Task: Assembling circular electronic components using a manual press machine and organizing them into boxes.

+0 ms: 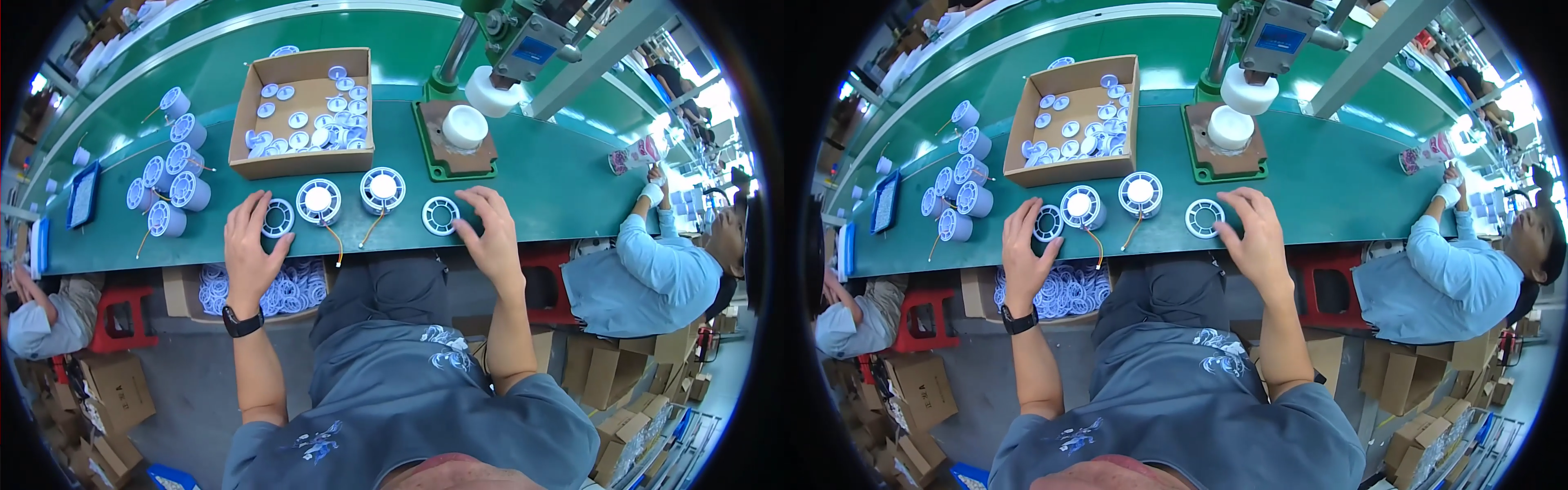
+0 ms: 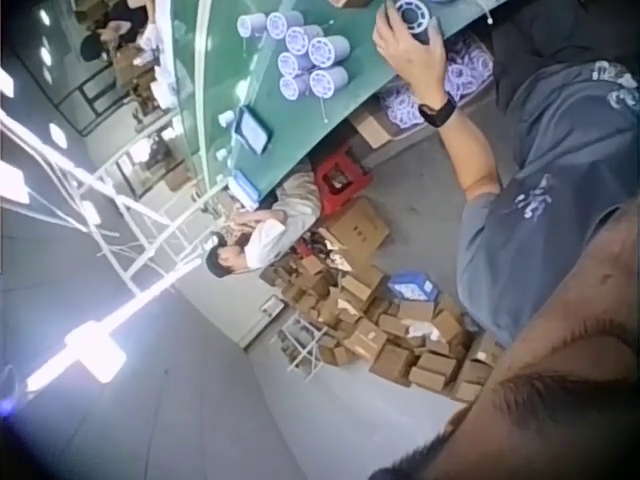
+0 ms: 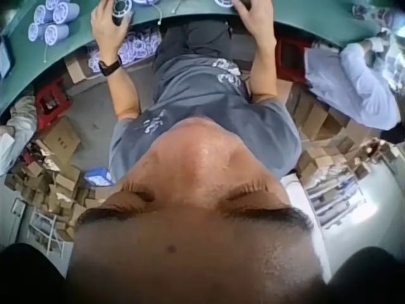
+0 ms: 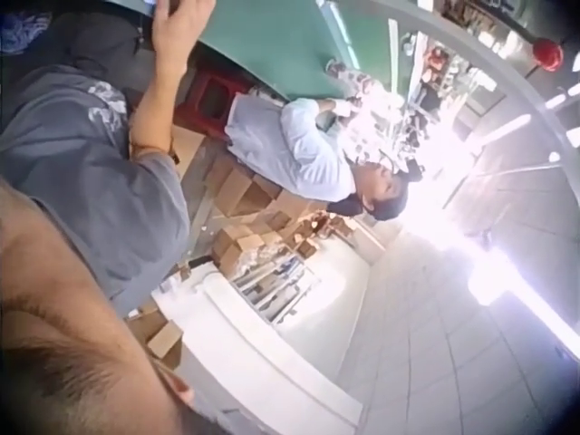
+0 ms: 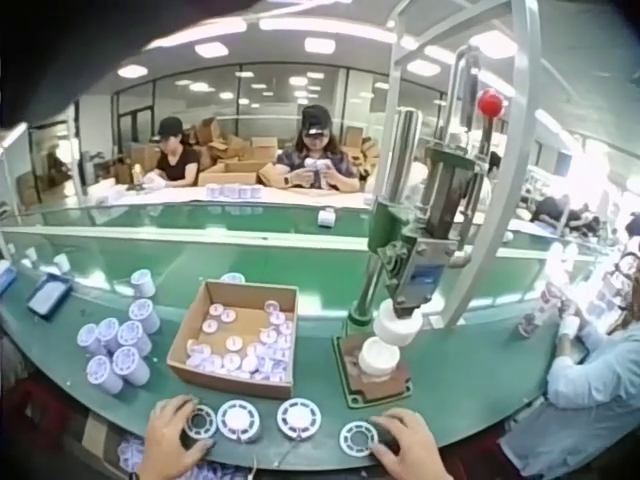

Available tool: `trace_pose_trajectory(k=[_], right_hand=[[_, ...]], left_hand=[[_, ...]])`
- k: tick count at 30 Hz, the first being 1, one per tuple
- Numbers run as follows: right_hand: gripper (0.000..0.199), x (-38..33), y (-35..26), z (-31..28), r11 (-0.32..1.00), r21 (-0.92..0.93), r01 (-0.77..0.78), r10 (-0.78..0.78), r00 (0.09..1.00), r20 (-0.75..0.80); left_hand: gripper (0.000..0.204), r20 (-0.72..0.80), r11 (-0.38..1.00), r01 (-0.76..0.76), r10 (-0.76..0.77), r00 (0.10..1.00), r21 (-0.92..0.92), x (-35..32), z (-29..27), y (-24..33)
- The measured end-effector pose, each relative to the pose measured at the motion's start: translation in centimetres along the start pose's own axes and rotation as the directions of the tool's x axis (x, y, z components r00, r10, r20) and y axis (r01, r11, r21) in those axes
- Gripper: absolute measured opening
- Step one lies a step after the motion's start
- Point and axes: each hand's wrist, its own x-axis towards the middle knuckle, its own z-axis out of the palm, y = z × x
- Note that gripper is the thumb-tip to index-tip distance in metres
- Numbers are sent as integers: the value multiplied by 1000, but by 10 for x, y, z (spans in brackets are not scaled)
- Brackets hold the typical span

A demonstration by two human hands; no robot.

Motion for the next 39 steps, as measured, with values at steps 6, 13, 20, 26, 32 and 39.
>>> trace_pose_trajectory(k=[6,13,20,26,32,39], right_hand=[[54,-14,-15,22,965,-230,124,-120,992,32],[56,-9,9,13,937,-276,216,-231,973,-22],[55,-14,-4,33,926,-374,58,-114,985,-130],[56,-13,-2,35,962,-273,18,-64,984,-163],[56,-11,-4,34,960,-280,20,-65,987,-150],[54,-17,-2,27,936,-351,0,-56,987,-148]], left_hand=[[57,-32,998,68,-68,997,-16,-3,7,-2],[58,-74,962,85,-108,991,-258,-1,-13,17],[64,-10,951,-133,136,991,-279,36,-8,44],[66,67,934,-123,155,986,-336,38,0,42],[65,82,923,-91,130,988,-374,37,5,39],[67,46,904,-38,63,997,-426,31,17,36]])
